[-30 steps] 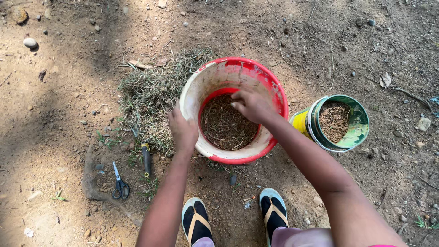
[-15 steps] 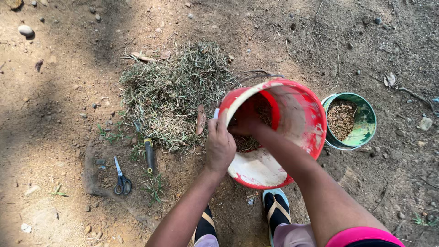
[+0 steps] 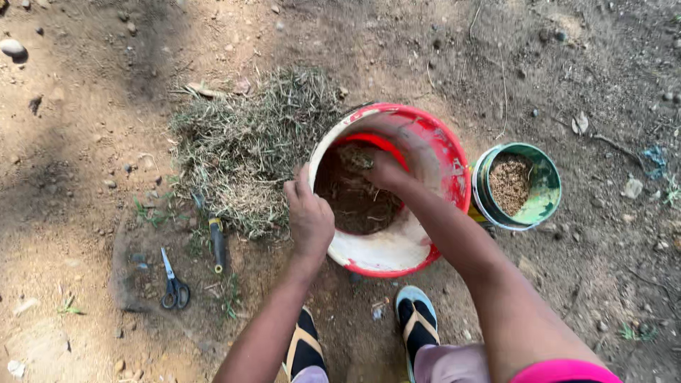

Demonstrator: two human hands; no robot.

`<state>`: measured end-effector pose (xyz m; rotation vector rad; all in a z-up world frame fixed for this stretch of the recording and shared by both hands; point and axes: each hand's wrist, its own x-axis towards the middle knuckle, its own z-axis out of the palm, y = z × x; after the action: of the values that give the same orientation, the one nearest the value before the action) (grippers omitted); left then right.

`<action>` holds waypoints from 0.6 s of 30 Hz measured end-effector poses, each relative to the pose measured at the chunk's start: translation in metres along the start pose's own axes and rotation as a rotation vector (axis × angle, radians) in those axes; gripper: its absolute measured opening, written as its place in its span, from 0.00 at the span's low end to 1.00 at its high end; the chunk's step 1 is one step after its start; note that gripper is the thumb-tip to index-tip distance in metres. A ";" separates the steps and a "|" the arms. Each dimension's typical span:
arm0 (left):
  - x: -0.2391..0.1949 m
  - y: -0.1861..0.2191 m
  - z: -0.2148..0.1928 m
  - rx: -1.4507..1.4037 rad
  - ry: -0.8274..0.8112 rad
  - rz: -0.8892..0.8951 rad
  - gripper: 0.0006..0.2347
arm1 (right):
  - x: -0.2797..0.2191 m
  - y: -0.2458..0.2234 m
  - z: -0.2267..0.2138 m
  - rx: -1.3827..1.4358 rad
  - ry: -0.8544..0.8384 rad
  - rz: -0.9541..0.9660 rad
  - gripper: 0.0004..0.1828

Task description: The person cuts dried grass with scissors into a bucket, adds soil from another container, and mixes the components together by hand.

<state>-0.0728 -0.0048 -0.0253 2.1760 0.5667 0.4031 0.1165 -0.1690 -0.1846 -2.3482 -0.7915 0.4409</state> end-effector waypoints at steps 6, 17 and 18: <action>0.028 0.000 -0.003 0.143 -0.171 -0.342 0.28 | -0.001 -0.050 -0.046 0.367 -0.054 0.516 0.38; 0.032 0.013 0.009 0.355 -0.084 0.294 0.32 | -0.008 -0.118 -0.086 1.200 -0.201 0.773 0.45; 0.032 0.015 0.011 0.273 -0.100 0.285 0.31 | -0.009 -0.123 -0.088 1.193 -0.240 0.765 0.45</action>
<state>-0.0366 -0.0035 -0.0174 2.5355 0.2673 0.3819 0.0989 -0.1364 -0.0373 -1.3463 0.3285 1.1341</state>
